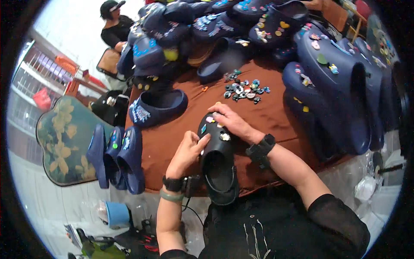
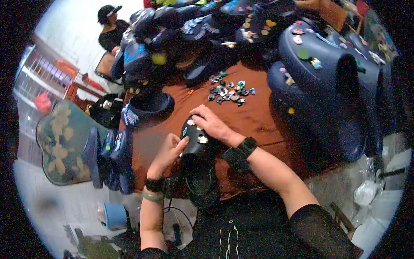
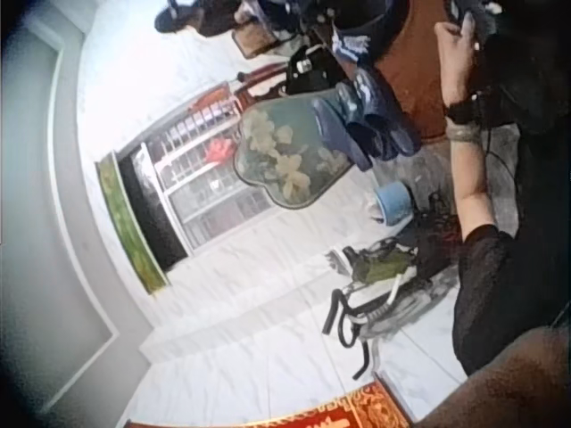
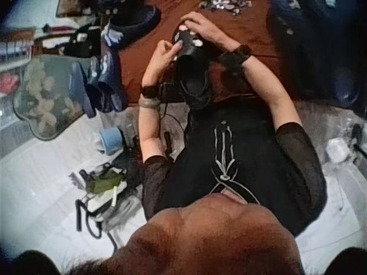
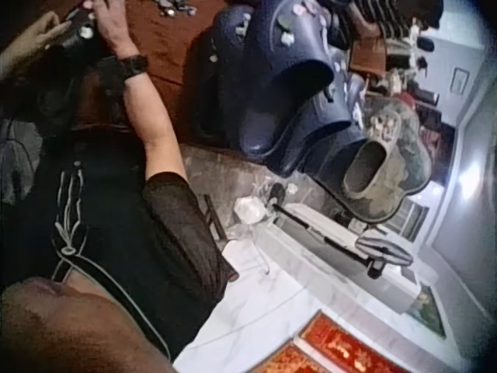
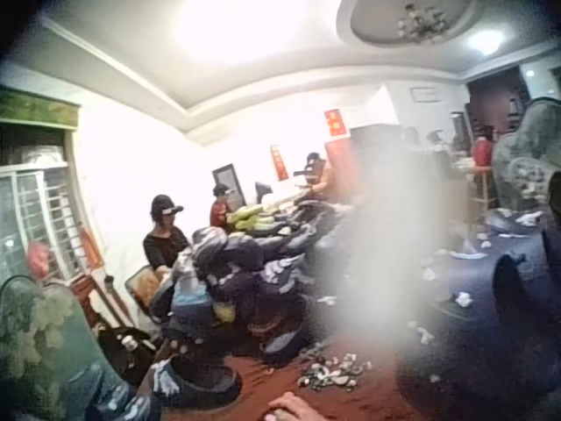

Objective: The person is manually inserting small decorative charms into the ventilation holes of foam clogs.

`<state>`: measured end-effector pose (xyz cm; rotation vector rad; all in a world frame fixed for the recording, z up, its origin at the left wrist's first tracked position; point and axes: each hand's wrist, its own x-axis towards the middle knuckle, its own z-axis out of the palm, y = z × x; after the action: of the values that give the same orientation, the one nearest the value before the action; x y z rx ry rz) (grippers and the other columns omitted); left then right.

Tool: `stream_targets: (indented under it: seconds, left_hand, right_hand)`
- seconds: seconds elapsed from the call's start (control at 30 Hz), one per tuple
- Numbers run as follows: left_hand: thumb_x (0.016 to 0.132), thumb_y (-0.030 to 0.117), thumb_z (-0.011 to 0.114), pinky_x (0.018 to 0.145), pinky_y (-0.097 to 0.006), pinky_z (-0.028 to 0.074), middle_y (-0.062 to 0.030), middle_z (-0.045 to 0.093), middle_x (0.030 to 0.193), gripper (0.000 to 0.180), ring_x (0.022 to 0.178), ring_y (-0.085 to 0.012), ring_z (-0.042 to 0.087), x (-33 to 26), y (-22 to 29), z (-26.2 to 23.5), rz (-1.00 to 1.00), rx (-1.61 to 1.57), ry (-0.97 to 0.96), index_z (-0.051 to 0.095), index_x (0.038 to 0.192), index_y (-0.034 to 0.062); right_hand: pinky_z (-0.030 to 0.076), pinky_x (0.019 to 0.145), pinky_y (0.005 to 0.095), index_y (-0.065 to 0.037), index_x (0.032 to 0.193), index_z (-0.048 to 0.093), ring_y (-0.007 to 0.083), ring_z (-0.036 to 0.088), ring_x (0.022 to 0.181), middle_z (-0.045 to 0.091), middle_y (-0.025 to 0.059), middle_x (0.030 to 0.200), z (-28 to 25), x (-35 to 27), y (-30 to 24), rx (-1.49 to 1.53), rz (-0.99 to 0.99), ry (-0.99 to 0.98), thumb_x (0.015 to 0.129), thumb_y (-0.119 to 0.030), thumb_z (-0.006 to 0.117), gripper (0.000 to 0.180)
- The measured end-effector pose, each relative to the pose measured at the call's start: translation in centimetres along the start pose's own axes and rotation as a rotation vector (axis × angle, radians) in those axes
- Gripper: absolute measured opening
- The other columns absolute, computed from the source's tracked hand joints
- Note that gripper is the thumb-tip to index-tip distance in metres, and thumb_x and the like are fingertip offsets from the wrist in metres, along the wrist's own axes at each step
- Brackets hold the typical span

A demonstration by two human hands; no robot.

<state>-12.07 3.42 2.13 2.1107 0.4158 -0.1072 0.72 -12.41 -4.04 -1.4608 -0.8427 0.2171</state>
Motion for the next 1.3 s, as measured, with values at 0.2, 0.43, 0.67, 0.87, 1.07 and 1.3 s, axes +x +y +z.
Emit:
stream_targets:
  seconds: [0.2,0.43,0.67,0.87,1.07,1.3]
  left_hand:
    - [0.098,0.029,0.05,0.067,-0.03,0.043,-0.0061,0.052,0.079,0.028,0.071,-0.0153,0.048,-1.2,-0.4,0.3,0.268,0.184,0.046,0.05,0.1,0.0006]
    - [0.095,0.017,0.048,0.064,-0.036,0.046,-0.0164,0.054,0.077,0.016,0.069,-0.0271,0.056,-1.7,-0.8,1.1,0.354,0.157,0.195,0.053,0.095,0.0014]
    - [0.095,0.019,0.056,0.075,-0.03,0.041,-0.0065,0.05,0.084,0.022,0.08,-0.0199,0.049,-1.2,-1.0,4.8,0.68,-0.017,0.378,0.052,0.081,0.0026]
    - [0.094,0.017,0.056,0.063,-0.03,0.036,-0.0026,0.043,0.07,0.029,0.069,-0.0155,0.041,-0.9,-0.1,7.3,0.685,-0.066,0.375,0.047,0.069,0.004]
    - [0.096,0.018,0.051,0.047,-0.027,0.024,0.003,0.034,0.054,0.039,0.049,-0.0085,0.029,1.5,-2.5,5.4,0.434,-1.003,0.416,0.036,0.061,0.0104]
    - [0.095,0.024,0.058,0.042,-0.02,0.032,0.003,0.046,0.066,0.023,0.049,-0.0057,0.042,2.6,-0.2,3.1,0.09,-0.802,0.317,0.049,0.079,0.0098]
  right_hand:
    - [0.037,0.096,0.0322,-0.003,0.111,0.056,0.0217,0.048,0.107,0.051,0.0082,0.106,0.1,-0.1,0.6,-0.03,-0.046,0.058,0.091,-0.017,0.051,0.025]
    - [0.038,0.096,0.0327,-0.002,0.11,0.057,0.023,0.049,0.107,0.052,0.0092,0.106,0.2,0.0,0.7,-0.026,-0.025,0.07,0.089,-0.015,0.052,0.025]
    - [0.039,0.097,0.0307,-0.002,0.107,0.061,0.0201,0.051,0.107,0.057,0.008,0.106,-0.1,-0.3,0.3,-0.031,0.001,0.101,0.086,-0.012,0.055,0.024]
    - [0.045,0.074,0.0233,-0.001,0.1,0.066,0.0094,0.056,0.082,0.061,0.0013,0.091,-1.7,0.2,0.7,0.313,0.177,-0.085,0.081,-0.012,0.055,0.025]
    - [0.043,0.079,0.0214,-0.002,0.1,0.065,0.0068,0.054,0.087,0.061,-0.0011,0.096,-1.3,0.5,-0.4,0.215,0.275,-0.166,0.083,-0.01,0.049,0.026]
    - [0.044,0.074,0.0246,0.0,0.098,0.067,0.0096,0.056,0.081,0.064,0.0009,0.087,-1.8,0.2,0.0,0.302,0.226,-0.061,0.086,-0.016,0.048,0.028]
